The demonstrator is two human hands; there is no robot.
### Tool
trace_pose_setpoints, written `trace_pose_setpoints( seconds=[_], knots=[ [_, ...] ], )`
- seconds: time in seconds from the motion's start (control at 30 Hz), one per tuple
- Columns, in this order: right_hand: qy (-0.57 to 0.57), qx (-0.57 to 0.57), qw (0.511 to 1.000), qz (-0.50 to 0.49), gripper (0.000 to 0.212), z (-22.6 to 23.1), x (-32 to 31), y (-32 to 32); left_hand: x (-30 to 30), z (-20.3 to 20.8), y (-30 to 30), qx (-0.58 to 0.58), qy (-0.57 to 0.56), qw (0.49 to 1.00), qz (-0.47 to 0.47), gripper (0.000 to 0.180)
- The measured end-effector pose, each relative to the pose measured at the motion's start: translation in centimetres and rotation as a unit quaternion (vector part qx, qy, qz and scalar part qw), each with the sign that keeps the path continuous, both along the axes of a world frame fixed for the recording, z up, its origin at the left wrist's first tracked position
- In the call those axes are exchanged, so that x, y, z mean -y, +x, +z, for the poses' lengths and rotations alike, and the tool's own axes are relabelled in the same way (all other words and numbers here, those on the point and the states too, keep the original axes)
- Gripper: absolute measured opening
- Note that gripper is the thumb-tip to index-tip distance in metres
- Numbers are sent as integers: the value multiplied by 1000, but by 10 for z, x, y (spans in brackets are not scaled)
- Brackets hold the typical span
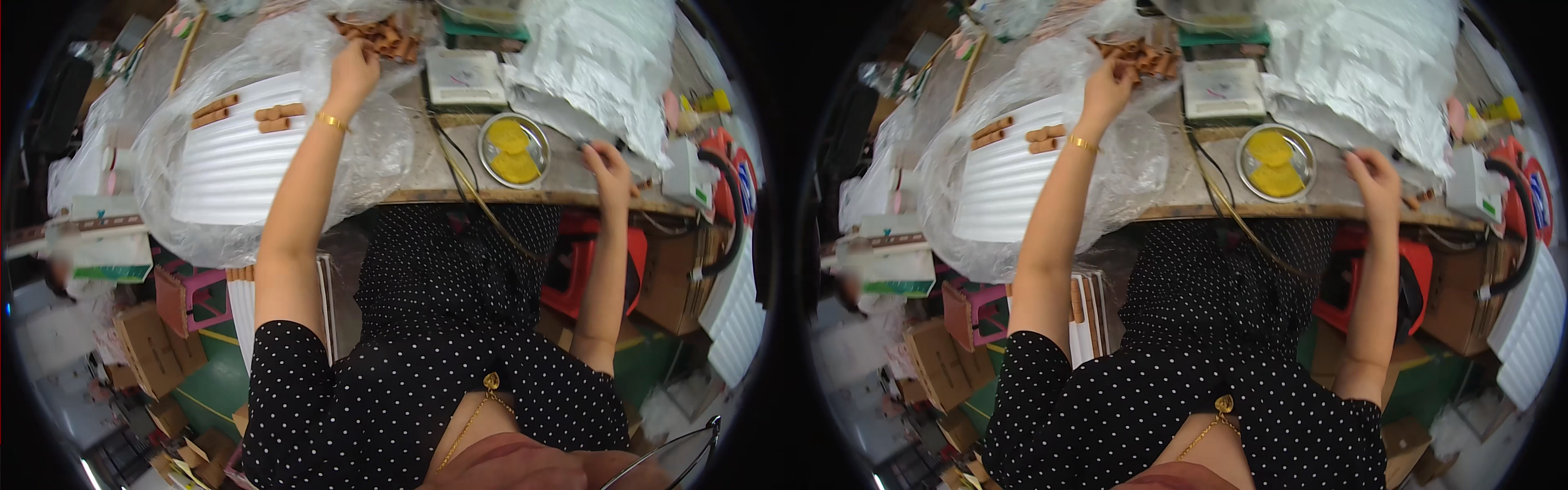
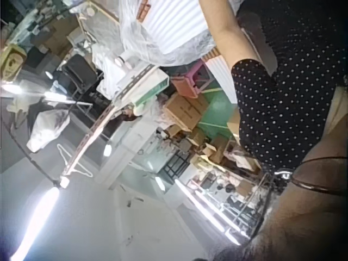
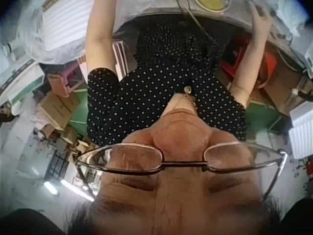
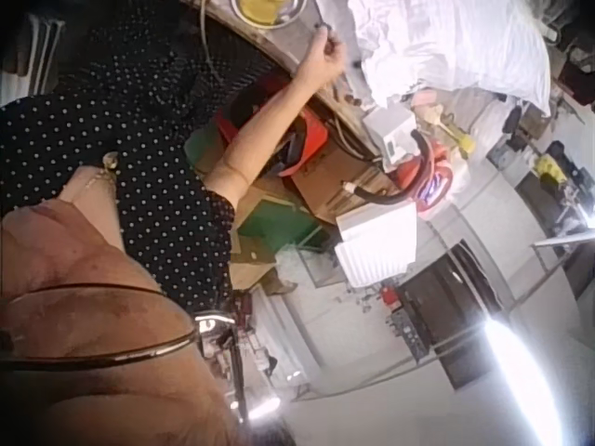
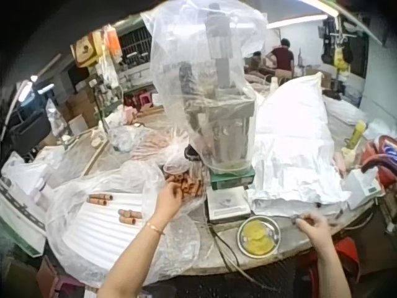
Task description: The recorder is applying adhesive to small brown tubes and assembling them with filters or bases.
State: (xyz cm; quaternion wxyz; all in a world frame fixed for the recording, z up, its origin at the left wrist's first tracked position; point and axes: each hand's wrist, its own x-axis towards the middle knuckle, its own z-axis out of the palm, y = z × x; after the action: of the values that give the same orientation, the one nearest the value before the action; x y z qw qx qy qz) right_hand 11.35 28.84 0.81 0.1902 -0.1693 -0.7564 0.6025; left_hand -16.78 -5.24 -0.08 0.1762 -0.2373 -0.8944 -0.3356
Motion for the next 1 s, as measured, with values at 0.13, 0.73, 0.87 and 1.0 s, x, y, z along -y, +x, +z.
trace_pose_setpoints(
  seconds=[0.13, 0.73, 0.87, 1.0],
  knots=[
    [17, -5, 993, 114, 14, -3, 58, -31, -12, -21, -47, -18, -271, 961, 50, 19],
    [515, 4, 832, 208, 8, -19, 88, -36, 10, 50, 78, 309, 283, 904, -86, 28],
    [540, 40, 808, 234, 11, -17, 91, -40, 8, 32, 136, 371, 370, 839, -145, 30],
    [481, 68, 844, 228, 10, -10, 89, -44, -15, -1, 176, 376, 353, 833, -200, 30]
  ],
)
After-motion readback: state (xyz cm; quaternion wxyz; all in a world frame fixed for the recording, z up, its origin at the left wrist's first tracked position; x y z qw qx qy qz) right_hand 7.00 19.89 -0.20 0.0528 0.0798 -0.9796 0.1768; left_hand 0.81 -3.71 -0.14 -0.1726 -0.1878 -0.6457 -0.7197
